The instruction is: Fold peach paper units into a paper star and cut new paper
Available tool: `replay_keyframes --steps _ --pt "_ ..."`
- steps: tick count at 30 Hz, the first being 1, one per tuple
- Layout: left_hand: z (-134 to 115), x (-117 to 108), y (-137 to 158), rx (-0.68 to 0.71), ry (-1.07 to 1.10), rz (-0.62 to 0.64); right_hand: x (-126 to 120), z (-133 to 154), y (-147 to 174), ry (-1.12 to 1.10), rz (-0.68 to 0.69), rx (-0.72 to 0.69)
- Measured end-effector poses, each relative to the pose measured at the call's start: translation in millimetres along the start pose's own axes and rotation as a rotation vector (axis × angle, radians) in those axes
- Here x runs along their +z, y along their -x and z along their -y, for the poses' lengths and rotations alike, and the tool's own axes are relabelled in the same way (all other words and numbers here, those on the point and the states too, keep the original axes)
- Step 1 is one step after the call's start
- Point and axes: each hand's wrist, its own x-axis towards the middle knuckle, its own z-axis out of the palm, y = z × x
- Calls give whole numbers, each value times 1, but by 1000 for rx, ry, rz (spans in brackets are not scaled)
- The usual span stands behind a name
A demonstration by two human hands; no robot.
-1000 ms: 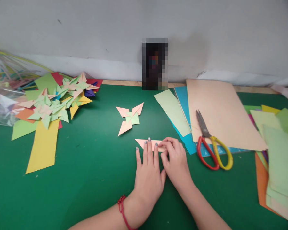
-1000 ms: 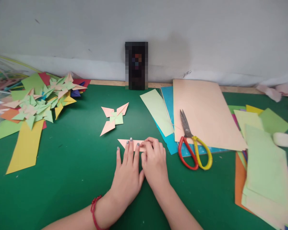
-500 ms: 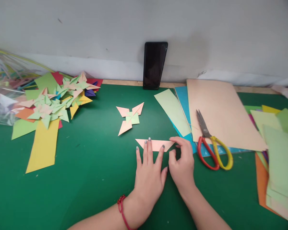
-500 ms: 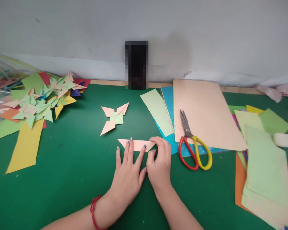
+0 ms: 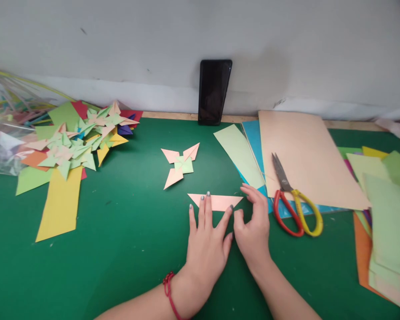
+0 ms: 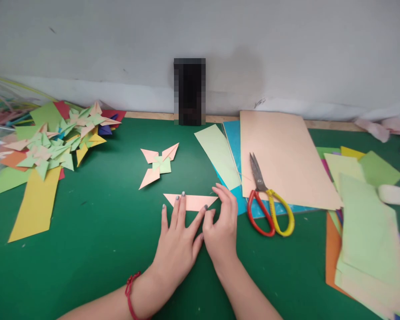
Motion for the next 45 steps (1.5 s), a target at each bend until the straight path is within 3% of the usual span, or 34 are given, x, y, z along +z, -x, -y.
replay_keyframes --steps 6,12,15,21,25,28,30,35,39,45 --pt "0 1 1 20 -16 5 -1 4 0 -70 -6 -36" --pt "-3 4 2 29 -43 -32 1 3 2 -283 139 -22" --pt "-4 4 1 44 -32 -25 1 -3 -2 -280 206 28" --pt "1 0 -4 62 18 -9 -1 -7 -8 -16 100 5" --pt "5 -1 -9 77 44 -21 -3 -3 -6 -112 34 -53" --pt "6 -2 -11 81 73 -48 -2 -2 -5 -257 163 -45" --pt "7 -2 -11 81 95 -63 -1 -3 -6 -229 228 -39" --pt "9 -1 -13 95 105 -105 -2 -6 -9 -41 86 -53" --pt "11 -3 -15 76 74 -179 -3 -5 -8 -107 77 -51" --pt "19 -6 -19 -29 94 -224 -1 -3 -4 -287 93 64"
